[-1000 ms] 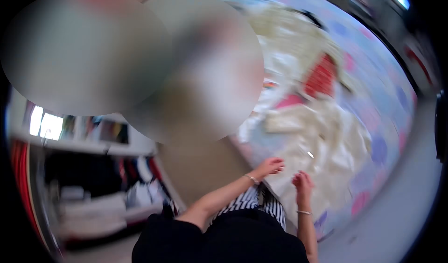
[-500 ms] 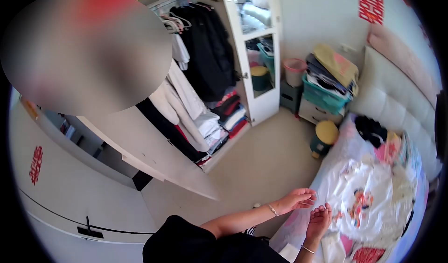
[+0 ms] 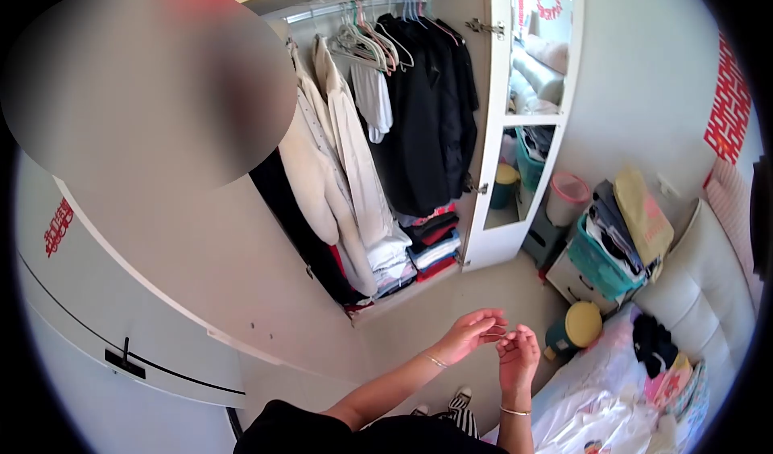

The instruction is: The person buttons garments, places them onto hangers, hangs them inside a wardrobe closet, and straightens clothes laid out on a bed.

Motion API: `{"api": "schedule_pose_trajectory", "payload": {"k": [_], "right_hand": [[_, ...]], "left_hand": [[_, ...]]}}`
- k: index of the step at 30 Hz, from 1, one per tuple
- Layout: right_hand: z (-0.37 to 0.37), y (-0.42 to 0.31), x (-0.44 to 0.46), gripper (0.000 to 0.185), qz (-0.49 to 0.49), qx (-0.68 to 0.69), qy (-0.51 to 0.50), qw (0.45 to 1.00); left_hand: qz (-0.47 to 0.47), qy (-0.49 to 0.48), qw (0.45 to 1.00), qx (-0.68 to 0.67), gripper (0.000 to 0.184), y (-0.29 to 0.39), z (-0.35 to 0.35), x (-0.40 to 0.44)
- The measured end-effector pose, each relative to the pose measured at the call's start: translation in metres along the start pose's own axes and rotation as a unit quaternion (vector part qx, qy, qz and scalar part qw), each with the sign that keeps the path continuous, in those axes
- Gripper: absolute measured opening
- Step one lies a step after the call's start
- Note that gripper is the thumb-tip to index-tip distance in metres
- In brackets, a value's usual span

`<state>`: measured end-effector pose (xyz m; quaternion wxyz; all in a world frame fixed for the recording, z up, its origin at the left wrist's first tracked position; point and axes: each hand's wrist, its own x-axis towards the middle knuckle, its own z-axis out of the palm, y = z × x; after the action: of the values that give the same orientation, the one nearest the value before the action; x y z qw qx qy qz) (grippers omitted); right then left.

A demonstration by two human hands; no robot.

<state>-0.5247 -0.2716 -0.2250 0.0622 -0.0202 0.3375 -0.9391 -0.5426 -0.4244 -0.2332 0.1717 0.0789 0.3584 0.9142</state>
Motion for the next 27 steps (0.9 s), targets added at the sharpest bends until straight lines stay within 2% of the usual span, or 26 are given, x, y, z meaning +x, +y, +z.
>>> {"api": "schedule_pose_trajectory", "payload": {"k": [2, 4, 6, 7, 10, 14, 19, 27], "right_hand": [[0.013, 0.003, 0.037, 0.016, 0.018, 0.0, -0.03, 0.999], [0.028, 0.002, 0.071, 0.017, 0.038, 0.0, -0.106, 0.994], [0.039, -0.001, 0.104, 0.017, 0.065, -0.032, -0.161, 0.984], [0.044, -0.001, 0.119, 0.017, 0.076, -0.038, -0.189, 0.978], [0.067, -0.007, 0.162, 0.017, 0.114, -0.05, -0.252, 0.96], [0.101, -0.008, 0.21, 0.017, 0.135, -0.075, -0.316, 0.936], [0.17, -0.006, 0.276, 0.021, 0.097, -0.123, -0.39, 0.907], [0.295, 0.02, 0.379, 0.026, -0.005, -0.167, -0.462, 0.871]], "left_hand": [[0.07, 0.004, 0.998, 0.003, 0.033, 0.014, -0.014, 0.012], [0.087, 0.035, 0.996, 0.004, 0.032, 0.027, -0.023, 0.024], [0.154, 0.11, 0.982, 0.025, 0.031, 0.043, -0.025, 0.041], [0.183, 0.116, 0.976, 0.001, 0.03, 0.047, -0.029, 0.045], [0.235, 0.128, 0.963, 0.009, 0.029, 0.066, -0.031, 0.059], [0.288, 0.218, 0.933, 0.01, 0.029, 0.093, -0.048, 0.066], [0.344, 0.258, 0.9, 0.069, 0.026, 0.167, -0.056, 0.089], [0.457, 0.215, 0.857, 0.105, 0.024, 0.313, -0.097, 0.145]]}}
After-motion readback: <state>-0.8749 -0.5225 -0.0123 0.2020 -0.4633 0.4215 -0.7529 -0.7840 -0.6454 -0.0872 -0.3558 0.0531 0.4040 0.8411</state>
